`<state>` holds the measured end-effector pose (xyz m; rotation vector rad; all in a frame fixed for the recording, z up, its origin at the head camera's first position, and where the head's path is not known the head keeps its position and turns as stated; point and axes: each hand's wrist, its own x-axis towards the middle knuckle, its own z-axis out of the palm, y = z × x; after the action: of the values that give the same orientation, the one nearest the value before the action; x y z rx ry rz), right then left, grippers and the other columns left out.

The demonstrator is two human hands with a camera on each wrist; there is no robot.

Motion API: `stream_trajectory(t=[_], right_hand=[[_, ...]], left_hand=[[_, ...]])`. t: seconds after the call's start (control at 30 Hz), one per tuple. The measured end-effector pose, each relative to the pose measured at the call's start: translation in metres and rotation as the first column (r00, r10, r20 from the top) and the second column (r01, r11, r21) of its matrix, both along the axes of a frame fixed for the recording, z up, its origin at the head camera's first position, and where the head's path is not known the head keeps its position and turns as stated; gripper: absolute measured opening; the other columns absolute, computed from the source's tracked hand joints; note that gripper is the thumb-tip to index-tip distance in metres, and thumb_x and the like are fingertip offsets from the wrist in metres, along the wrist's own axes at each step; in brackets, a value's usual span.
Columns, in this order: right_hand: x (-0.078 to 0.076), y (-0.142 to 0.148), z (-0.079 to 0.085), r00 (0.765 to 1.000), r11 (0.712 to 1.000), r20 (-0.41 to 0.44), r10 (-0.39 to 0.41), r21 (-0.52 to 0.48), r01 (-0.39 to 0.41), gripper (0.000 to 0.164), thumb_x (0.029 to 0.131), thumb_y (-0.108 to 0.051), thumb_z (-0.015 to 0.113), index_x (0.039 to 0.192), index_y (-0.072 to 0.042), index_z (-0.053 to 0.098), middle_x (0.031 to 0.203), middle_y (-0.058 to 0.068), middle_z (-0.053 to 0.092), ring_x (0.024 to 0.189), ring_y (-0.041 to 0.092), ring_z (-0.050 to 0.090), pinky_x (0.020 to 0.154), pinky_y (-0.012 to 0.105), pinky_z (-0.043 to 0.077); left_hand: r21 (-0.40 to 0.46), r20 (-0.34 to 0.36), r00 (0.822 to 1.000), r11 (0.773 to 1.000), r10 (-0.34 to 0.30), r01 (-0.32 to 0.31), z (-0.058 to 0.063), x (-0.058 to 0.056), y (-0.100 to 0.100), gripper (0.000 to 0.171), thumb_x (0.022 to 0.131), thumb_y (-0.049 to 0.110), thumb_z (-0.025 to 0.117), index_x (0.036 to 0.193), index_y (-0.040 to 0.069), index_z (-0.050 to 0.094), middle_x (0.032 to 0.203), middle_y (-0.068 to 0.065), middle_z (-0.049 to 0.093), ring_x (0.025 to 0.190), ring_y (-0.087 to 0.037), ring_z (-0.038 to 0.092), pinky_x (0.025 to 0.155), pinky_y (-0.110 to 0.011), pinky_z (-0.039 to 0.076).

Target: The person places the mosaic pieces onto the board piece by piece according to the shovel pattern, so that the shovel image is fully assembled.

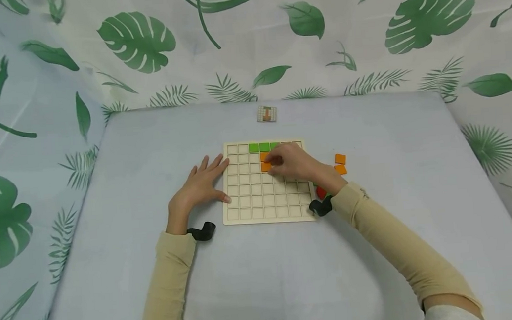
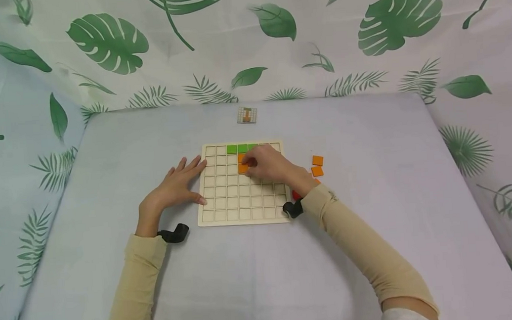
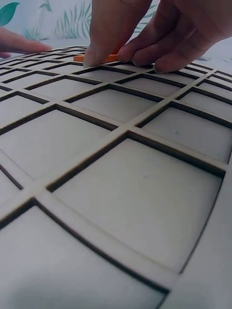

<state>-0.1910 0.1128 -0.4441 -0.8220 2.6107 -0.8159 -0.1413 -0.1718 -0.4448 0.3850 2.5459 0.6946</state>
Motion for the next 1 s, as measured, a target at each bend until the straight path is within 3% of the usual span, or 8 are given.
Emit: stream_trajectory(t=[0.47,1.0], right_hand=[[0.005,0.027,0.008,0.999,0.998,0.035,0.016,-0.058,-0.014,0.035,0.091,-0.010,0.077,0.125,0.000,0.071,0.115,0.014,0.073,0.102,0.028,0.067,0.090,0.044,0.058],[0.016,0.082,0.024,0.993,0.993,0.009,-0.115,-0.022,0.115,0.032,0.094,-0.012,0.074,0.123,0.001,0.071,0.118,0.016,0.073,0.103,0.030,0.065,0.094,0.049,0.056]], left_hand=[[-0.005,0.018,1.000,1.000,-0.014,0.014,0.000,-0.003,0.004,0.112,0.080,0.033,0.088,0.166,0.017,0.019,0.174,-0.005,0.006,0.160,-0.035,-0.007,0.129,-0.058,-0.004],[-0.064,0.017,0.999,0.997,-0.028,0.029,0.009,0.000,0.002,0.111,0.083,0.037,0.085,0.167,0.016,0.015,0.174,-0.006,0.004,0.160,-0.037,-0.008,0.129,-0.059,-0.001]])
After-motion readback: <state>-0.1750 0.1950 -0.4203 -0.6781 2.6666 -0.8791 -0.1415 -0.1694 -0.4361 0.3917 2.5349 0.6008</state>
